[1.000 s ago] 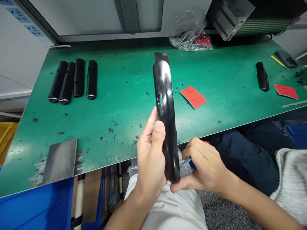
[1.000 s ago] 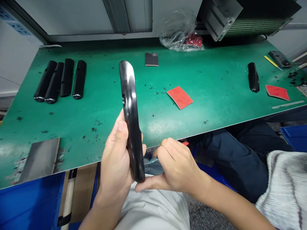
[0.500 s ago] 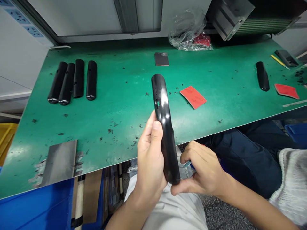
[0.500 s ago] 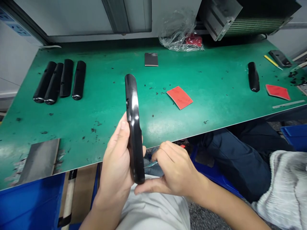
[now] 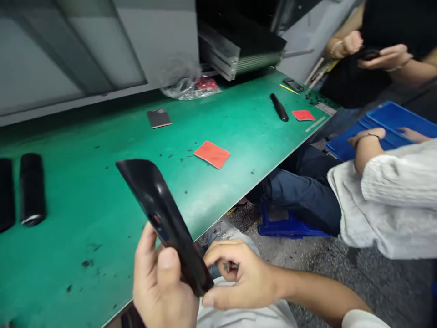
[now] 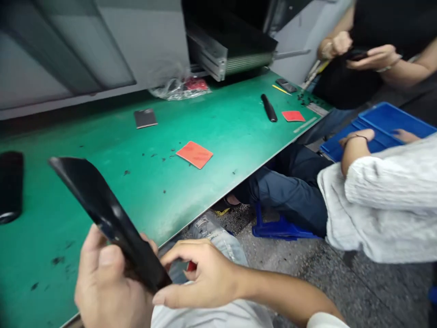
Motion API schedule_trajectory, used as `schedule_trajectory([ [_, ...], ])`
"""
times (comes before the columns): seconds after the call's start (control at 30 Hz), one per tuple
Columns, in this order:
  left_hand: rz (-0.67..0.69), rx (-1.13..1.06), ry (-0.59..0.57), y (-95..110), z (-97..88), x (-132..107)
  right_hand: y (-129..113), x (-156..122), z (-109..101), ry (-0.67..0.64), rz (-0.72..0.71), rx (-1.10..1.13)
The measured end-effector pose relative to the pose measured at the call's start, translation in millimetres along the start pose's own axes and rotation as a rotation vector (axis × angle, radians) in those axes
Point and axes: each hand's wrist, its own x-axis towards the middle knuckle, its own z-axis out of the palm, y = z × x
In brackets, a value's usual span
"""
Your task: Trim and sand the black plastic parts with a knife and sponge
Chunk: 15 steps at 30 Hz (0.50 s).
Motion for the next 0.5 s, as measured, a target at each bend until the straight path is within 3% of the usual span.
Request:
schedule_trajectory([
  [0.1,0.052,0.113,-0.212,-15,-1.5,-10,17,-37,-14,0.142,0.120,-0.163],
  [0.2,0.122,0.269,-0.365,-23,-1.4,-12,36,-101,-37,0.322,0.246,-0.286],
  [0.3,0.109,0.288,-0.303,-26,-3.6,-6,61,-168,-52,0.464,0.425,-0.312],
  [0.37,0.090,0.293,-0.238,-28,-5.5,-5,83,-198,-56,0.522,0.576,-0.299],
  [0.43,0.078,0.322,-0.213,-31,-5.8,-11,110,-206,-58,0.529,0.721,-0.245],
  [0.5,0.074,0.336,-0.211,-33,-3.9,-21,140,-189,-64,0.499,0.838,-0.169],
])
